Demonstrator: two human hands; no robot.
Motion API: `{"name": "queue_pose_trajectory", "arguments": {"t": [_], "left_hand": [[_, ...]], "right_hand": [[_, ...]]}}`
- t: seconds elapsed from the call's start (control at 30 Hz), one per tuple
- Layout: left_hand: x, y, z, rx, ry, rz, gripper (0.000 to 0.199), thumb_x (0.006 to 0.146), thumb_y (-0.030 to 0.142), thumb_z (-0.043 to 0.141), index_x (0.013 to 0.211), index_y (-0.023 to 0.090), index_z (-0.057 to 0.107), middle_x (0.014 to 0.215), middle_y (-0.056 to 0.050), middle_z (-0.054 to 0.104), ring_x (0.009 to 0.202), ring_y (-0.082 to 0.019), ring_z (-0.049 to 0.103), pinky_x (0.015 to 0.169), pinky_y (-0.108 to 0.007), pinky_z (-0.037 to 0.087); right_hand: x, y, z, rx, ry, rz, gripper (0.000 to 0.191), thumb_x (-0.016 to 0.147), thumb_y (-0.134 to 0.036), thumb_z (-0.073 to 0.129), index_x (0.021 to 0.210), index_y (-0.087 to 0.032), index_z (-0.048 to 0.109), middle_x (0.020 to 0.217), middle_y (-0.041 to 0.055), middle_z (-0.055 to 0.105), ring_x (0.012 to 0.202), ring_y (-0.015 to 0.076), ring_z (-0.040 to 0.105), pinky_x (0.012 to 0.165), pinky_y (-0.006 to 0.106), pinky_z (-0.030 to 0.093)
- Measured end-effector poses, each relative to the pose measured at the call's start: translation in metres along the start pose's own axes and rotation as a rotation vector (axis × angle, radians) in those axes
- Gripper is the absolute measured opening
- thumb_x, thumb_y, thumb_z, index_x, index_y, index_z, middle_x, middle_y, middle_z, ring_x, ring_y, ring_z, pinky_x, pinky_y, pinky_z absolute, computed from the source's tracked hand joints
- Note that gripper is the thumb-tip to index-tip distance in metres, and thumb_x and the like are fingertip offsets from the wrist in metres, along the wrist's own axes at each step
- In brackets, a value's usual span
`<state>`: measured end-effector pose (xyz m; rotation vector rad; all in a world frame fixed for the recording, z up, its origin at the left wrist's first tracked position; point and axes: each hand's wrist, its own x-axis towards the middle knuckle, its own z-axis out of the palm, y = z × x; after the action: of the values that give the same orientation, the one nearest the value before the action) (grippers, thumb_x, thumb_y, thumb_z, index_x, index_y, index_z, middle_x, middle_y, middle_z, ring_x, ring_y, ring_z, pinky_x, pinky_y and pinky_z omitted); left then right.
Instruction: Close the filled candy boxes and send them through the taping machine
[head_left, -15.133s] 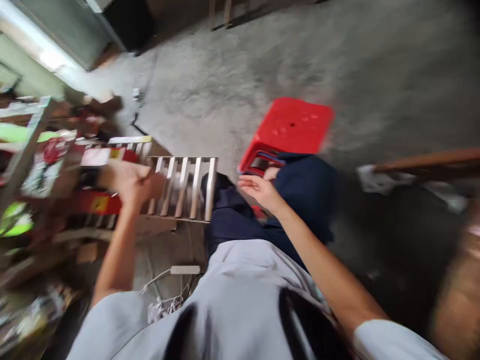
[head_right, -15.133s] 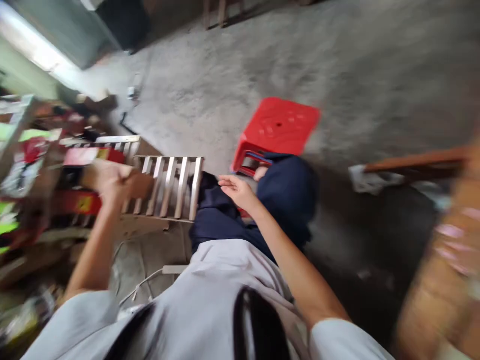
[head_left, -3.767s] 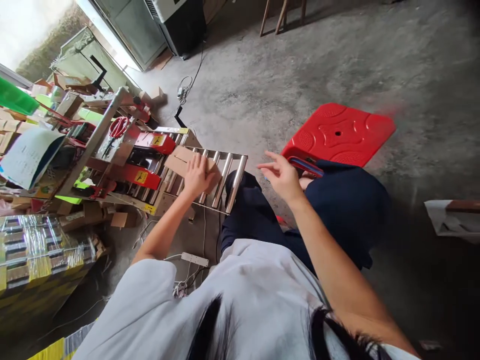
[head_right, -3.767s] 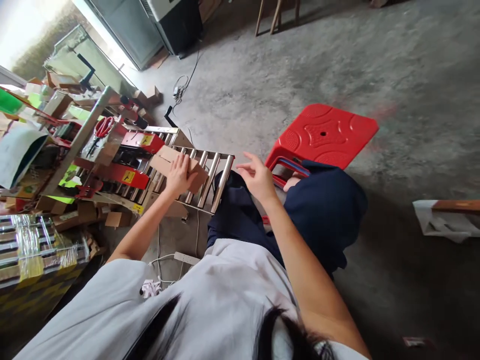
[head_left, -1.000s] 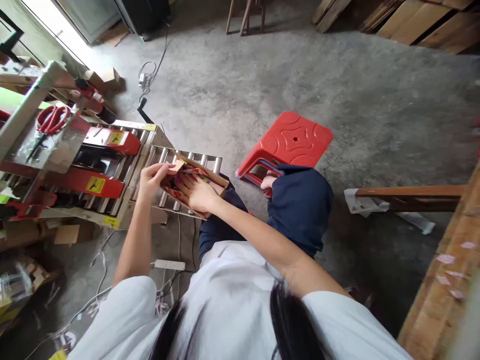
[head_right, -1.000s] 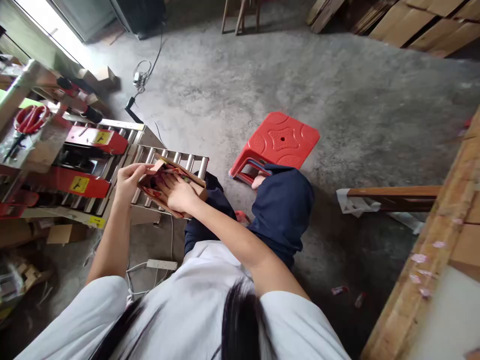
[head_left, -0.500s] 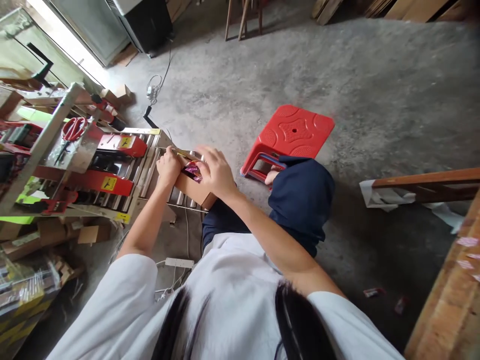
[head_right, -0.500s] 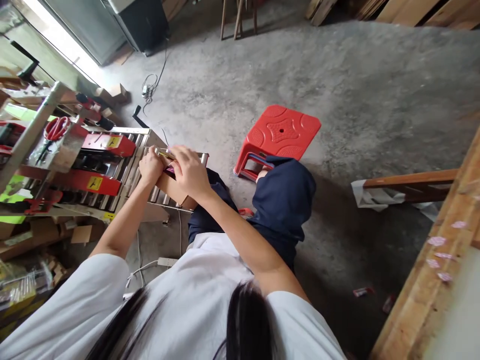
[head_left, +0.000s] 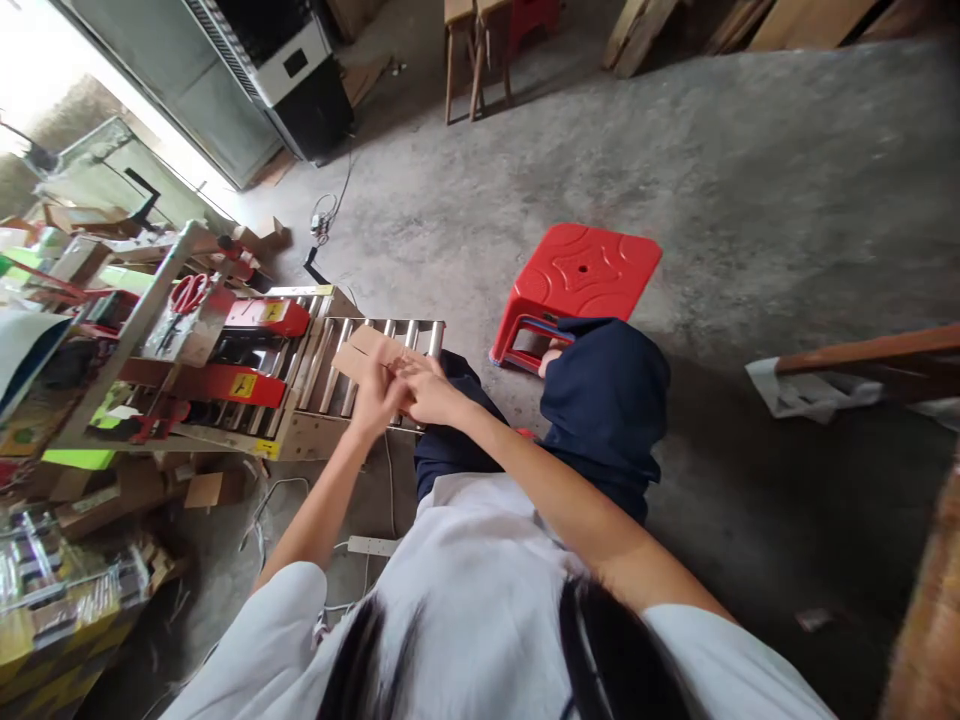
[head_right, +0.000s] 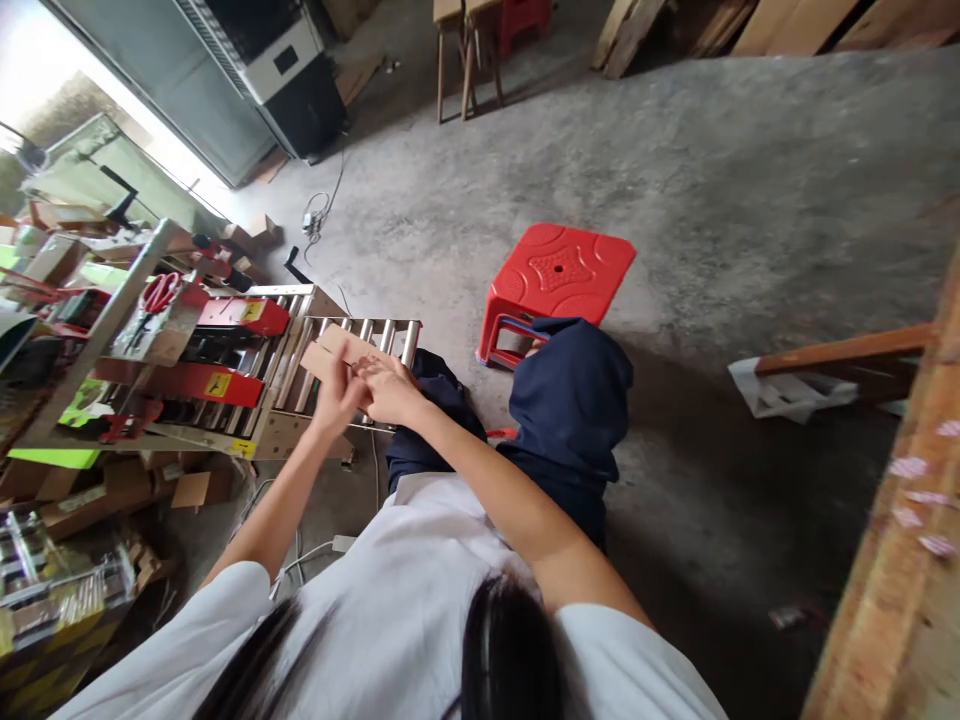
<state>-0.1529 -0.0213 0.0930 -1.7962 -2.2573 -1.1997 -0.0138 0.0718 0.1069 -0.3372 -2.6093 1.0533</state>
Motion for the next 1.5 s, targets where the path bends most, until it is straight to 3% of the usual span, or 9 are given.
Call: {"name": "queue_pose_trajectory", "arguments": {"t": [0.1,0.37,0.63,0.77,0.9,1.03,1.2,1.37,1.5], "left_hand": [[-0.016,0.023,0.01,0.164,-0.277,0.072,0.091,0.088,0.062,0.051,0.156,0.011,0.02,0.158,-0.023,0.032,0.15,-0.034,0.025,0.123,-0.056,0.02],[-0.014,-0.003,0.02,0.519,-0.231,-0.063,0.087,0.086,0.057,0.059,0.155,0.012,0.031,0.162,-0.019,0.027,0.152,-0.035,0.022,0.124,-0.054,0.021],[0.037,-0.146,-0.11,0.533,-0.188,-0.492,0.077,0.085,0.038,0.061,0.151,0.008,0.037,0.162,-0.019,0.027,0.153,-0.029,0.021,0.125,-0.039,0.019],[0.052,-0.171,-0.148,0.553,-0.058,-0.672,0.081,0.084,0.029,0.061,0.154,0.006,0.027,0.162,-0.024,0.021,0.154,-0.032,0.013,0.125,-0.047,0.012],[0.037,-0.143,-0.075,0.587,0.129,-0.567,0.084,0.087,0.025,0.054,0.156,0.0,0.012,0.163,-0.029,0.005,0.154,-0.033,-0.004,0.125,-0.054,0.006],[0.006,-0.073,0.052,0.334,-0.076,-0.238,0.085,0.085,0.032,0.06,0.156,0.014,0.017,0.164,-0.024,0.015,0.155,-0.034,0.006,0.123,-0.059,0.012],[0.004,0.005,0.145,-0.072,-0.118,-0.041,0.086,0.086,0.041,0.06,0.155,0.009,0.019,0.158,-0.027,0.026,0.152,-0.037,0.018,0.124,-0.056,0.019],[0.022,0.034,0.19,-0.351,-0.387,-0.017,0.1,0.078,0.048,0.067,0.158,0.019,0.016,0.157,-0.023,0.027,0.137,-0.039,0.046,0.109,-0.057,0.045],[0.014,0.034,0.186,-0.46,-0.476,-0.173,0.102,0.073,0.049,0.068,0.157,0.024,0.016,0.156,-0.023,0.031,0.124,-0.039,0.059,0.097,-0.056,0.055]], "right_hand": [[-0.002,0.015,-0.012,0.348,0.003,-0.099,0.044,0.072,-0.013,0.06,0.115,-0.013,0.068,0.132,0.0154,0.064,0.13,0.03,0.055,0.116,0.051,0.035],[-0.005,0.075,-0.027,0.922,0.453,0.327,0.061,0.064,-0.049,0.081,0.115,-0.023,0.062,0.107,0.0096,0.074,0.104,0.0248,0.069,0.103,0.047,0.051],[-0.042,0.108,-0.034,0.902,0.532,0.528,0.063,0.056,-0.054,0.085,0.108,-0.021,0.068,0.098,0.0092,0.075,0.086,0.0203,0.072,0.075,0.029,0.062],[-0.075,0.121,-0.033,0.906,0.536,0.624,0.061,0.05,-0.053,0.085,0.1,-0.022,0.071,0.095,0.009,0.076,0.084,0.022,0.073,0.072,0.029,0.064],[-0.118,0.139,-0.042,0.869,0.605,0.717,0.058,0.049,-0.055,0.085,0.097,-0.025,0.073,0.094,0.0086,0.076,0.082,0.0221,0.073,0.069,0.025,0.064],[-0.162,0.105,-0.067,0.792,0.743,0.702,0.046,0.057,-0.054,0.083,0.091,-0.025,0.072,0.091,0.0107,0.076,0.082,0.0246,0.074,0.073,0.031,0.064],[-0.191,0.073,-0.094,0.608,0.842,0.725,0.03,0.075,-0.042,0.072,0.094,-0.019,0.07,0.092,0.0095,0.076,0.09,0.0235,0.074,0.086,0.039,0.061],[-0.269,0.031,-0.128,0.157,0.816,0.753,0.024,0.088,-0.022,0.057,0.108,-0.017,0.068,0.102,0.009,0.074,0.094,0.0192,0.071,0.089,0.036,0.057],[-0.367,-0.033,-0.18,-0.492,1.205,0.905,0.027,0.094,-0.032,0.054,0.113,-0.019,0.068,0.116,0.013,0.07,0.111,0.025,0.064,0.101,0.044,0.047]]}}
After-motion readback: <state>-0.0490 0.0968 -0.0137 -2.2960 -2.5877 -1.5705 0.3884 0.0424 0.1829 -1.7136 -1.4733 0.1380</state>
